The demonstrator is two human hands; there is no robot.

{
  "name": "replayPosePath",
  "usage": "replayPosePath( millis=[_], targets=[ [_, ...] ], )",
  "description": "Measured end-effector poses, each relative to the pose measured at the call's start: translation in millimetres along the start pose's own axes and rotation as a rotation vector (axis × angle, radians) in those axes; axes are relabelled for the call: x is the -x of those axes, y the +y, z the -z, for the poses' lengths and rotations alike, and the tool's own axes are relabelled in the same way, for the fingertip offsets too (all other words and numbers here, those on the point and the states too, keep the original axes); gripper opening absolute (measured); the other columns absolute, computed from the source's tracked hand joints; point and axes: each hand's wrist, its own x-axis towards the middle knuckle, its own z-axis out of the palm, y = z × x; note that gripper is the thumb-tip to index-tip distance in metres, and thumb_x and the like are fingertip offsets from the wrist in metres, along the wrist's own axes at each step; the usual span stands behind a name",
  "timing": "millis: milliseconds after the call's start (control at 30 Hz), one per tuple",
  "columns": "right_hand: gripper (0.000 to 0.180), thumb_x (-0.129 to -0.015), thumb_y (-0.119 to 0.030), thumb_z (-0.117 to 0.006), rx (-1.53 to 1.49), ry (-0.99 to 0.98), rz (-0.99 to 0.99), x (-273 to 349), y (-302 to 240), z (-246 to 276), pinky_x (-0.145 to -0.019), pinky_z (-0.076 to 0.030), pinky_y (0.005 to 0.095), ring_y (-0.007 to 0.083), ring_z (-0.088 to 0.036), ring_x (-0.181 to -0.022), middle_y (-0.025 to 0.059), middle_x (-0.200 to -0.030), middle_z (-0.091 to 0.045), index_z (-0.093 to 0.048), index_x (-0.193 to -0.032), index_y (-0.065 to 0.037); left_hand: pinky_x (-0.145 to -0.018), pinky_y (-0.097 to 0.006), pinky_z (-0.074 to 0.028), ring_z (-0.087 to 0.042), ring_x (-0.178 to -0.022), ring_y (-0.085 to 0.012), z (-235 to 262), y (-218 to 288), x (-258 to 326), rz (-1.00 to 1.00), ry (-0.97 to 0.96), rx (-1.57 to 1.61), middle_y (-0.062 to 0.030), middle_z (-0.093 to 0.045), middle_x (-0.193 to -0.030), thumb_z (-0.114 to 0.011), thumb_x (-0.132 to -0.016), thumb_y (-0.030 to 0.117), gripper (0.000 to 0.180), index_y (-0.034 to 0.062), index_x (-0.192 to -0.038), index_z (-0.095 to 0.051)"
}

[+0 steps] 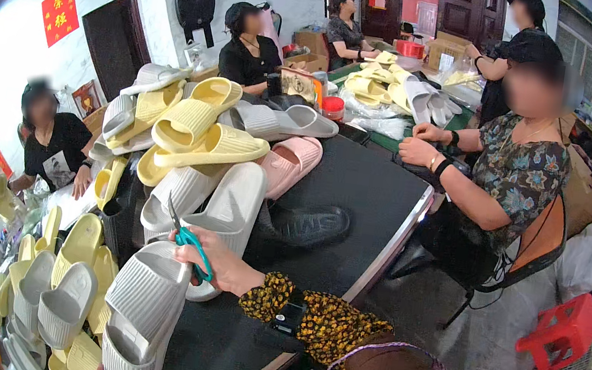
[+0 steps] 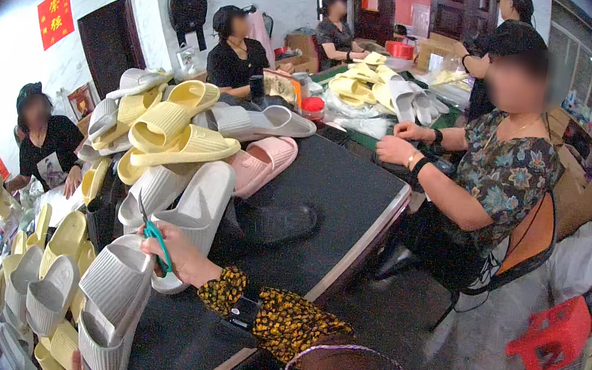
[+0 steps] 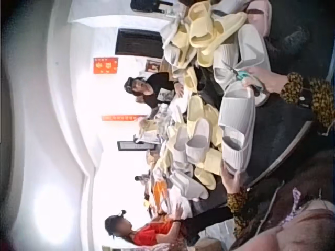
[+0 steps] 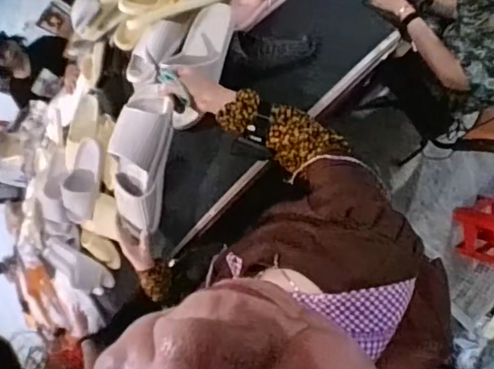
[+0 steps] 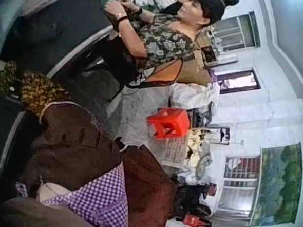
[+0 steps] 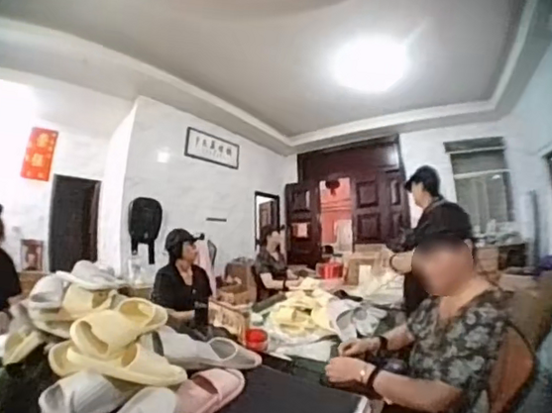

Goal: Using scissors to trim excess material from the edges of manufactured rubber sandals.

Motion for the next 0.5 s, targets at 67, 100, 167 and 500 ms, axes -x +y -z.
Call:
replayPosePath(
  millis=[67,100,167,500],
  targets=[
    [0.03,-0.079,-0.012,-0.061,0.027,-0.027,-0.006,2,-5,2,-0.039,-0.041,0.0217,0.0075,-0.05,-0.052,0.0,-0.073,-0.053,-0.053,-0.108,-0.008,-0.101,-0.039,-0.035,-0.037,-0.127,-0.0288,-4,7,3,0.32,0.171,0.459,-0.0201,-0.032,-0.141,-0.059,-0.088,0.014,0.066,-0.0014,-0.141,-0.024],
    [0.03,-0.079,-0.012,-0.061,0.032,-0.039,0.003,3,-3,2,-0.04,-0.042,0.0219,0.0073,-0.051,-0.053,0.0001,-0.074,-0.053,-0.053,-0.108,-0.007,-0.1,-0.038,-0.036,-0.041,-0.124,-0.0293,-3,9,4,0.39,0.193,0.485,-0.0208,-0.036,-0.139,-0.051,-0.092,0.012,0.055,-0.0004,-0.14,-0.028],
    [0.03,-0.081,-0.013,-0.063,0.057,-0.074,0.028,1,5,4,-0.043,-0.043,0.0224,0.0066,-0.051,-0.057,0.0001,-0.076,-0.055,-0.054,-0.108,-0.006,-0.099,-0.039,-0.037,-0.042,-0.122,-0.0295,-7,14,1,0.432,0.205,0.613,-0.0206,-0.039,-0.136,-0.052,-0.091,0.011,0.052,0.0,-0.139,-0.032],
    [0.032,-0.088,-0.035,-0.06,0.035,-0.141,-0.033,5,18,-12,-0.04,-0.043,0.0219,0.0079,-0.053,-0.048,0.001,-0.07,-0.056,-0.052,-0.101,-0.007,-0.091,-0.045,-0.044,-0.053,-0.111,-0.0328,26,6,4,0.519,0.331,0.701,-0.0179,-0.051,-0.126,-0.053,-0.085,0.022,0.057,0.0064,-0.138,-0.038]
  ],
)
